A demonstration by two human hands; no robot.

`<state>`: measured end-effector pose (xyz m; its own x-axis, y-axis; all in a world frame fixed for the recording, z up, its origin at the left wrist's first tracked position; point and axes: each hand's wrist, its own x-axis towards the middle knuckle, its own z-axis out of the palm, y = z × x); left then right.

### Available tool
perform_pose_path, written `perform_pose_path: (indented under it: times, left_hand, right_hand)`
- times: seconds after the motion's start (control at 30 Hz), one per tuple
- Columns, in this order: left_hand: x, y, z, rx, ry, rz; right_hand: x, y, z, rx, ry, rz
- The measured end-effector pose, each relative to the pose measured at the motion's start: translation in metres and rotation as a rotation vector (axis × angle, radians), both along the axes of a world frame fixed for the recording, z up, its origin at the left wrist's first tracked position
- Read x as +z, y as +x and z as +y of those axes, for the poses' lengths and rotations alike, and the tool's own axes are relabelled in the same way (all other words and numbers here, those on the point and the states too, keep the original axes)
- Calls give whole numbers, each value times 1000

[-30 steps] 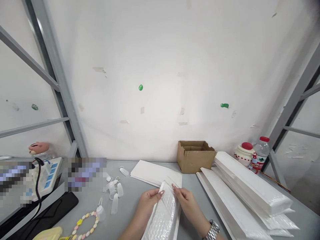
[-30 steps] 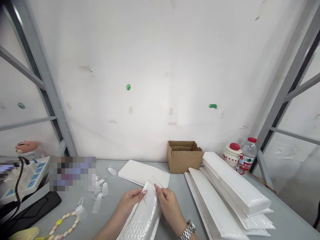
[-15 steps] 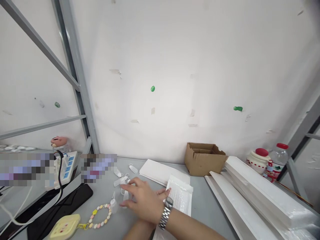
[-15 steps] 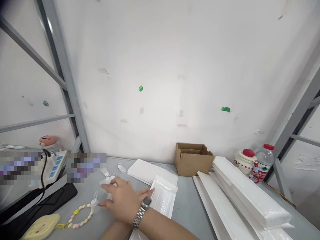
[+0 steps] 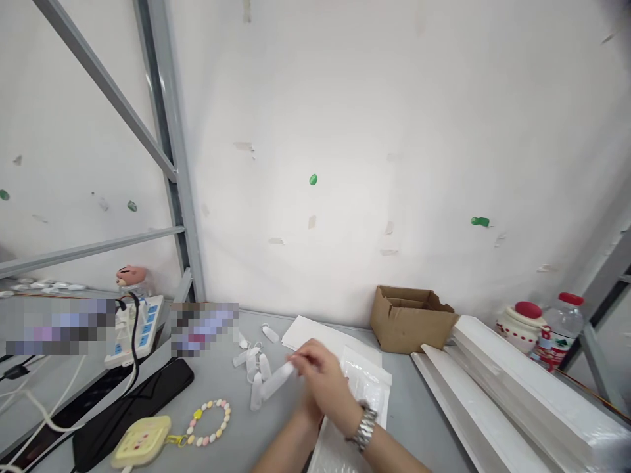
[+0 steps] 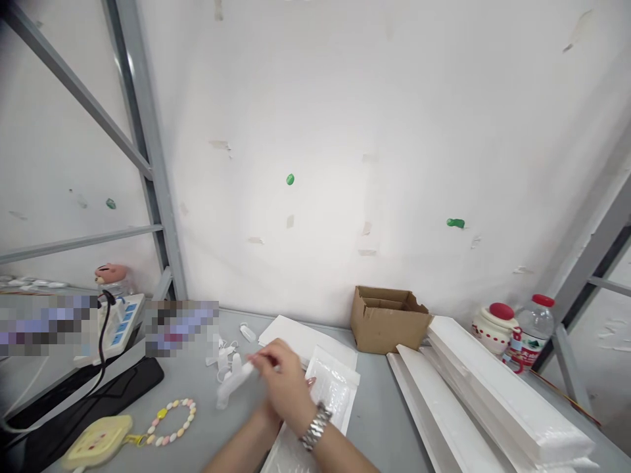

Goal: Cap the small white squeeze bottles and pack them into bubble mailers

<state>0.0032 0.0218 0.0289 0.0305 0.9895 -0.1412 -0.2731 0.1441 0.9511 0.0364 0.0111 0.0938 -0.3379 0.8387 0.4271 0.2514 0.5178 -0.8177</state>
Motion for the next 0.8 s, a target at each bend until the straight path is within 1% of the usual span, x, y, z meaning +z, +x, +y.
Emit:
perform_pose_path:
  times: [0.03,0.1,0.2,0.23,0.3,0.33,0.4,0.53,0.67,0.73,0.8]
  left_hand:
    - [1,1,-1,-52,-29,77]
    - [1,2,-6,-116,-80,162]
    - [0,1,-13,-81,-108,67]
    - [0,0,-15,-80,-111,38]
    - [1,0,-17,-87,-109,-7]
    - [2,0,-17,-91,-106,-21]
    - [3,-1,-17,-95,-102,-33]
    - [8,-4,-16,-111,-96,-28]
    - [12,-3,-19,-160,-73,-19]
    - [13,-2,-20,-170,-66,-18]
    - [13,-2,-20,-164,-65,-22]
  right_hand:
    - [1,20,3,-56,41,68]
    - [-2,62,10,-204,148,91]
    - [-16,113,19,-348,270,-19]
    - [-21,125,21,-381,278,-50]
    - [-29,141,21,-408,271,-100]
    - [-31,145,20,-405,254,-115]
    - [-32,148,18,-377,172,-116]
    - [-31,143,21,-330,-73,-67]
    - [-44,131,27,-275,-271,-43]
    - [-51,125,26,-285,-308,-17]
    - [-55,119,23,-319,-303,6]
